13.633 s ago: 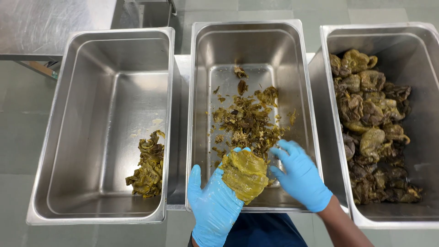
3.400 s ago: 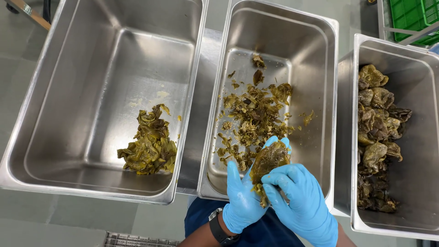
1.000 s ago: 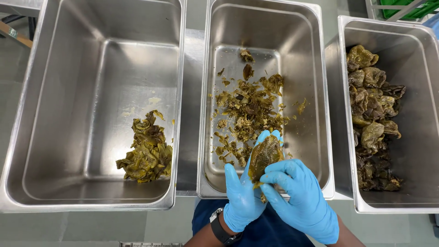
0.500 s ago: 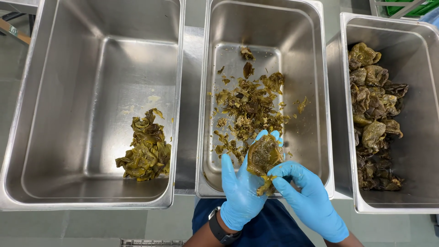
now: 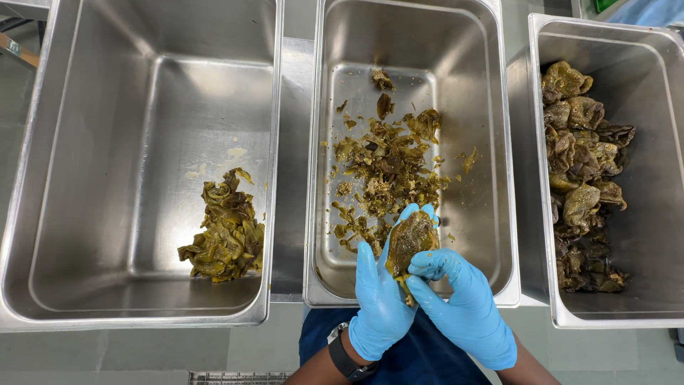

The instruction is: The person picks up green vegetable pieces from a middle stainless steel tray, separates them by hand, and places them into the left tray. The person repeats this process for several pieces, handling them one at a time.

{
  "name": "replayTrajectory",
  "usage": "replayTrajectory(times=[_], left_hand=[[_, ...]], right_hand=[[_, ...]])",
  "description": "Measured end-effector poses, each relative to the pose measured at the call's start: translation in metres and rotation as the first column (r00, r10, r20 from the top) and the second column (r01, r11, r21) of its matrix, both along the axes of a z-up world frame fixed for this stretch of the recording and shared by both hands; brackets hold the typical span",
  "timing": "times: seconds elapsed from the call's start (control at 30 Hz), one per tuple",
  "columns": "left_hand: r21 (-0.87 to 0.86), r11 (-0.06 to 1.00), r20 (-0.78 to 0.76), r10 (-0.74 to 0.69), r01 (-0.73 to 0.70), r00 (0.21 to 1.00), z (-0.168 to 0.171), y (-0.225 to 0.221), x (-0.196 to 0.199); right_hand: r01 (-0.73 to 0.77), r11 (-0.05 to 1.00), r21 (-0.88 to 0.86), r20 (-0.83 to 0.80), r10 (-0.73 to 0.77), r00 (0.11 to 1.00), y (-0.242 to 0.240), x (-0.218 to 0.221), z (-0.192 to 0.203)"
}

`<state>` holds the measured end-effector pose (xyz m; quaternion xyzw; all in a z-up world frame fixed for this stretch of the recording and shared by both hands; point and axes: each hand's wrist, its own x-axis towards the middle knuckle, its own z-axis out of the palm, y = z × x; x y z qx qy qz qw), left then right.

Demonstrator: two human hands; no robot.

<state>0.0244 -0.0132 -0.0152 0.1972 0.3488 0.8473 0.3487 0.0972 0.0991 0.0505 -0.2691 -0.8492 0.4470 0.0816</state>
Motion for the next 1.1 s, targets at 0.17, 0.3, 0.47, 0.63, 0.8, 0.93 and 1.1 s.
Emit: replayTrajectory(times=[0.17,0.3,0.47,0.63,0.8,0.93,1.1], left_hand=[[0.075,0.997,0.099,-0.038,0.03,0.994,0.017,0.0,-0.007],[0.163,0.979,0.286,-0.162,0.119,0.944,0.007,0.003,-0.001],[0.085,0.984,0.345,-0.174,0.154,0.922,-0.007,0.008,0.007],[0.069,0.991,0.294,-0.13,0.115,0.947,-0.005,0.01,0.007],[0.172,0.979,0.355,-0.166,0.11,0.92,-0.004,0.008,0.008],[0.104,0.983,0.312,-0.176,0.15,0.934,0.02,0.007,-0.004],[0.204,0.97,0.334,-0.199,0.135,0.921,0.012,0.005,-0.002]], right_hand=[[-0.143,0.986,0.088,-0.099,0.152,0.984,0.004,-0.008,0.013],[-0.168,0.981,0.093,-0.087,0.176,0.981,0.007,-0.006,0.01],[-0.164,0.98,0.111,-0.089,0.174,0.981,0.009,-0.007,0.009],[-0.166,0.985,0.047,-0.189,0.172,0.967,0.012,-0.008,0.006],[-0.165,0.957,-0.24,-0.235,0.108,0.966,0.026,0.005,-0.008],[-0.134,0.925,-0.355,-0.218,0.057,0.974,0.033,0.01,-0.005],[-0.162,0.877,-0.452,-0.28,0.033,0.959,0.041,0.014,-0.002]])
